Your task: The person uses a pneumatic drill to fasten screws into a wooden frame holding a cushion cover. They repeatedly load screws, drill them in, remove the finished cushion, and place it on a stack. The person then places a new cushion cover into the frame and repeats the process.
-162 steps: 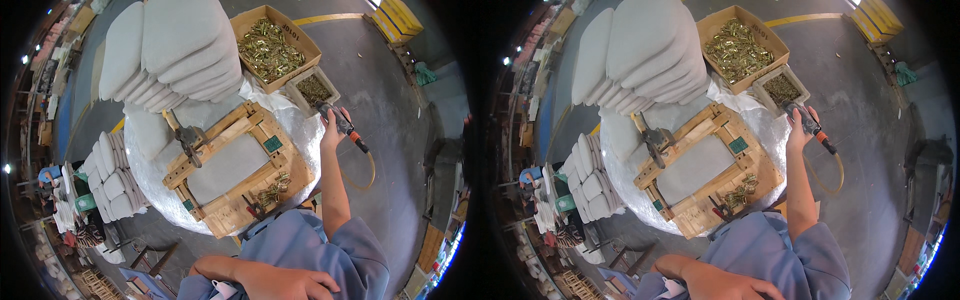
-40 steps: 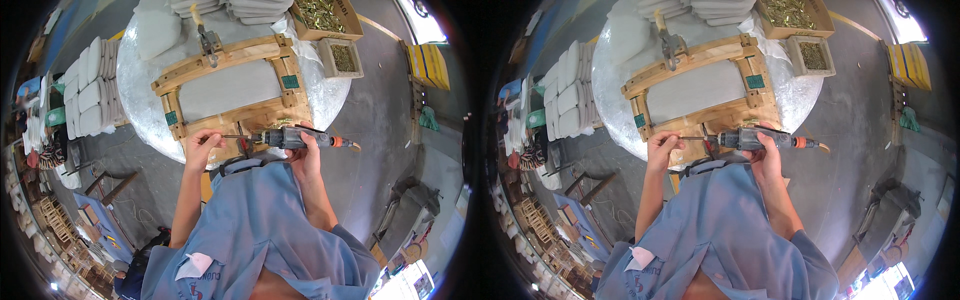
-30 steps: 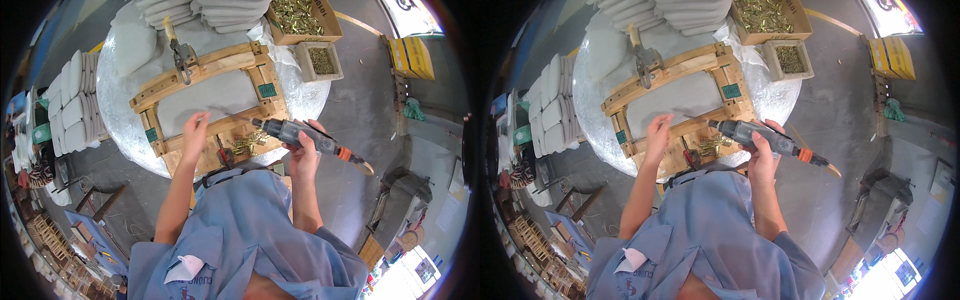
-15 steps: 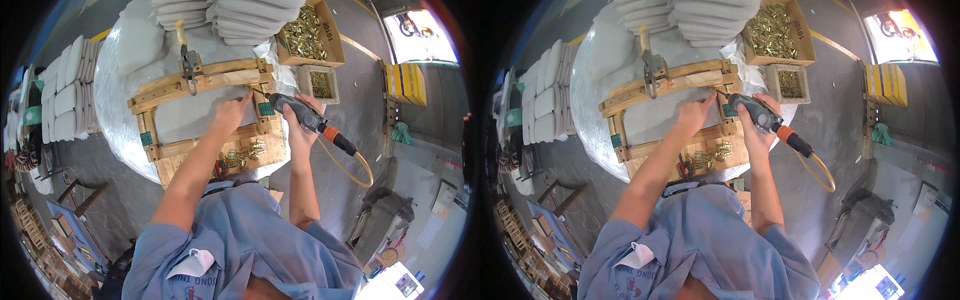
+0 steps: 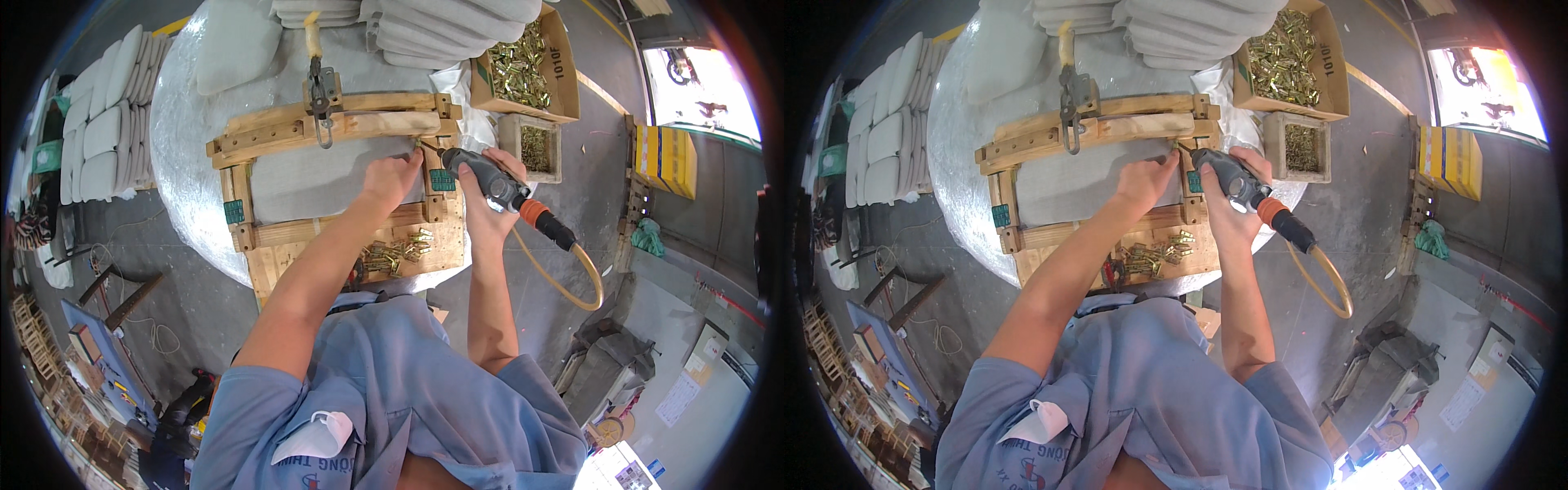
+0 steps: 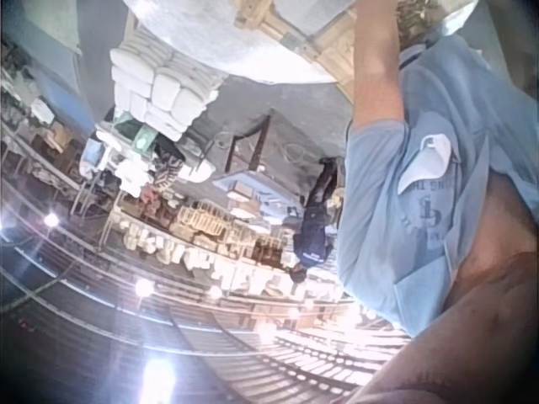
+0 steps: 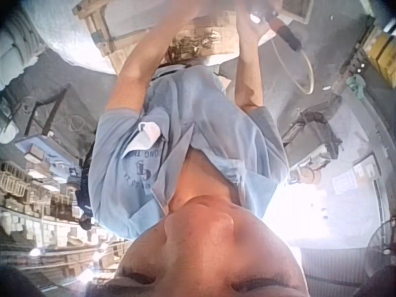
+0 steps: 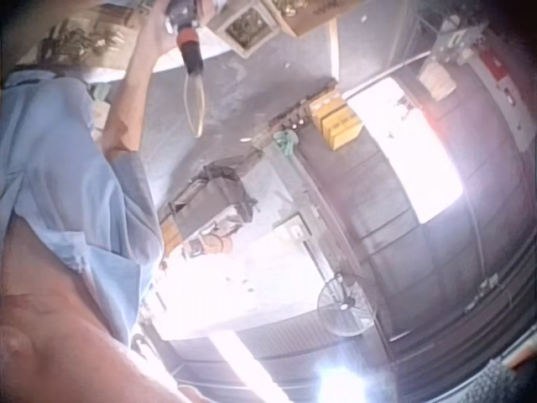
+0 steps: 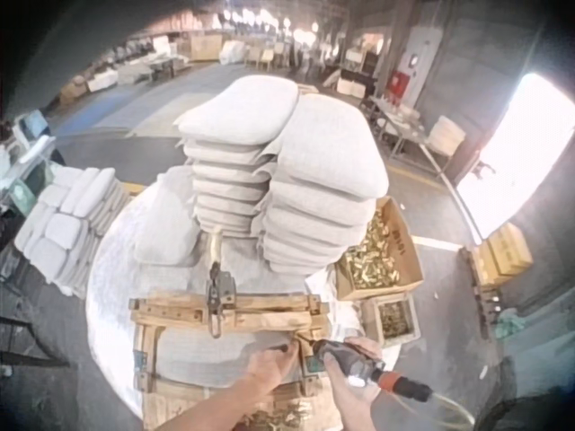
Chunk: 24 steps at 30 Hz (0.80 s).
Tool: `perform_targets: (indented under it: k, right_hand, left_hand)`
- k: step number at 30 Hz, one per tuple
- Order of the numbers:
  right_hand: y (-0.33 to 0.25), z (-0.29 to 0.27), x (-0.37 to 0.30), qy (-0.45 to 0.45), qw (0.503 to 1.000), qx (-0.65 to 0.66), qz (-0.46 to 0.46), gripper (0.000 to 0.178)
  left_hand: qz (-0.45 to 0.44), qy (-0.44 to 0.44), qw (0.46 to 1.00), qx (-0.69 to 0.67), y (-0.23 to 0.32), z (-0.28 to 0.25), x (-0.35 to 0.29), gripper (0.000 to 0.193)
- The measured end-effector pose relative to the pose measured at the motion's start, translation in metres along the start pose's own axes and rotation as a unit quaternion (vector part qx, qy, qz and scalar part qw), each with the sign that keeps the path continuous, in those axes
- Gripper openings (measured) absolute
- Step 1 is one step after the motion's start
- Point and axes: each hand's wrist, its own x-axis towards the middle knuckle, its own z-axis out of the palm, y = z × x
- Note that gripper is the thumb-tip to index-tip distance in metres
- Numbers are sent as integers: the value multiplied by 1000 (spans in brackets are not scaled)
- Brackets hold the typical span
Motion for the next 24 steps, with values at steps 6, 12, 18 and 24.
perform_targets:
  k: [6, 12, 18, 24]
  right_hand:
    - [-1, 6, 4, -4, 1000, -4, -4, 43]
    - [7, 11, 45, -60, 997, -40, -24, 49]
    - [1, 17, 66, -109, 979, -174, -19, 39]
    - [16, 14, 58, -130, 988, -60, 57, 45]
  left_hand:
    - [19, 0, 1000, 4, 2, -4, 1, 52]
    - [42, 48, 998, 18, -1, 3, 1, 50]
    - [54, 98, 993, 30, -5, 6, -2, 49]
    - [43, 153, 986, -58, -6, 23, -21, 45]
